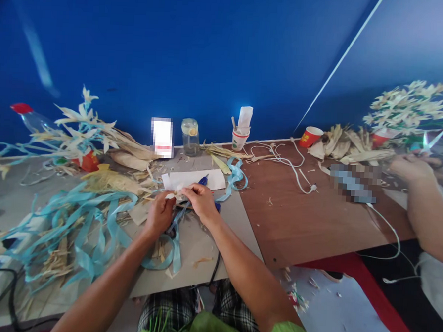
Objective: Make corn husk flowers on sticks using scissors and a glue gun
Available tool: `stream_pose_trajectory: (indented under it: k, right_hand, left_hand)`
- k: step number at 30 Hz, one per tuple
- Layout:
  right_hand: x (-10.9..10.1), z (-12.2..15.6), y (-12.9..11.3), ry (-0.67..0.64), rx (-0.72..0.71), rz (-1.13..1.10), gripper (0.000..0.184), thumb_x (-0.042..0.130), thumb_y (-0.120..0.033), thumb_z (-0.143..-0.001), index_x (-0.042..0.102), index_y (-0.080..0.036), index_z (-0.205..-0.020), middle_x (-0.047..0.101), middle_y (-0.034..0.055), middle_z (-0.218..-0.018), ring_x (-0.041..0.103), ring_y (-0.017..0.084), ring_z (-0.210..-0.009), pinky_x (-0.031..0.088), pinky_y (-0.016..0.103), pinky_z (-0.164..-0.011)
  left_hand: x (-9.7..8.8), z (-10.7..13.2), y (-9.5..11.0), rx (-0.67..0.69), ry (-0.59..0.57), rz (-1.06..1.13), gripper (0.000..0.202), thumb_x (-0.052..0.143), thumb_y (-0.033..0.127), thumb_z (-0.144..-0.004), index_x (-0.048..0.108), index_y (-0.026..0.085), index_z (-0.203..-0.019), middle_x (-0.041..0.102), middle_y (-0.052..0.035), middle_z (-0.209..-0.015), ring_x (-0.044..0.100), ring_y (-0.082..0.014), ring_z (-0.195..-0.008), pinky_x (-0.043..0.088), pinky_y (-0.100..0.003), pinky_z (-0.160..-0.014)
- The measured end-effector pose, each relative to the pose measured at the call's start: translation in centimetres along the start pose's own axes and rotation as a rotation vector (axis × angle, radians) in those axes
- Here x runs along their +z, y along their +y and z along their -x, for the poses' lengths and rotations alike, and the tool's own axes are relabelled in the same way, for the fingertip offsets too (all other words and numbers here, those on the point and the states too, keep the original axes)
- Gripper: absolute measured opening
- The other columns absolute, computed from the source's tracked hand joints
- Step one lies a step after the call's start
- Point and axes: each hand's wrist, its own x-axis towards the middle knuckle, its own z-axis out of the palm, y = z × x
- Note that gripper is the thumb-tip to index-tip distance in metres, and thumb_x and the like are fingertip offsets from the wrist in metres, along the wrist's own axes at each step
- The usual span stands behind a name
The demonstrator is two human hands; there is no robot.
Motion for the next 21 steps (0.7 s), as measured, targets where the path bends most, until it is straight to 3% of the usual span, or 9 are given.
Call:
stream_pose_trajectory:
  k: [3, 7, 17, 21]
  right_hand:
    - [0.27, 0.10, 0.12, 0.000, 0.123, -0.179, 0.024, 0.068, -0.034, -0.060, 0.053, -0.017, -0.053, 0.038, -0.0077, -0.044, 0.027, 0.005, -0.043, 0.017, 0.023, -0.045]
    - [0.59, 0.32, 0.05, -0.019, 0.177, -0.325, 0.023, 0.072, -0.032, -0.056, 0.055, -0.017, -0.053, 0.040, -0.0073, -0.045, 0.028, 0.004, -0.042, 0.017, 0.022, -0.044]
    - [0.63, 0.32, -0.09, -0.017, 0.240, -0.423, 0.022, 0.074, -0.028, -0.055, 0.056, -0.016, -0.055, 0.044, -0.0070, -0.046, 0.029, 0.003, -0.040, 0.020, 0.021, -0.043]
    - [0.61, 0.28, 0.18, -0.034, 0.239, -0.420, 0.021, 0.074, -0.028, -0.056, 0.056, -0.015, -0.055, 0.045, -0.0067, -0.046, 0.030, 0.003, -0.040, 0.019, 0.021, -0.042]
  left_hand:
    - [-0.01, 0.01, -0.15, 0.031, 0.043, -0.037, 0.019, 0.042, 0.016, -0.080, 0.060, 0.019, -0.084, 0.063, -0.0044, -0.077, 0.055, -0.0192, -0.076, 0.039, -0.031, -0.072]
    - [-0.05, 0.06, -0.33, 0.041, 0.070, -0.018, 0.019, 0.042, 0.015, -0.079, 0.060, 0.018, -0.084, 0.063, -0.0042, -0.077, 0.056, -0.0189, -0.076, 0.040, -0.031, -0.073]
    - [0.19, 0.46, -0.22, -0.002, 0.011, 0.154, 0.020, 0.045, 0.026, -0.084, 0.059, 0.017, -0.096, 0.062, -0.0059, -0.086, 0.056, -0.0180, -0.080, 0.042, -0.030, -0.074]
    - [-0.07, 0.44, -0.22, -0.035, 0.030, 0.102, 0.018, 0.045, 0.024, -0.084, 0.061, 0.018, -0.084, 0.062, -0.0041, -0.076, 0.055, -0.0175, -0.074, 0.040, -0.030, -0.071]
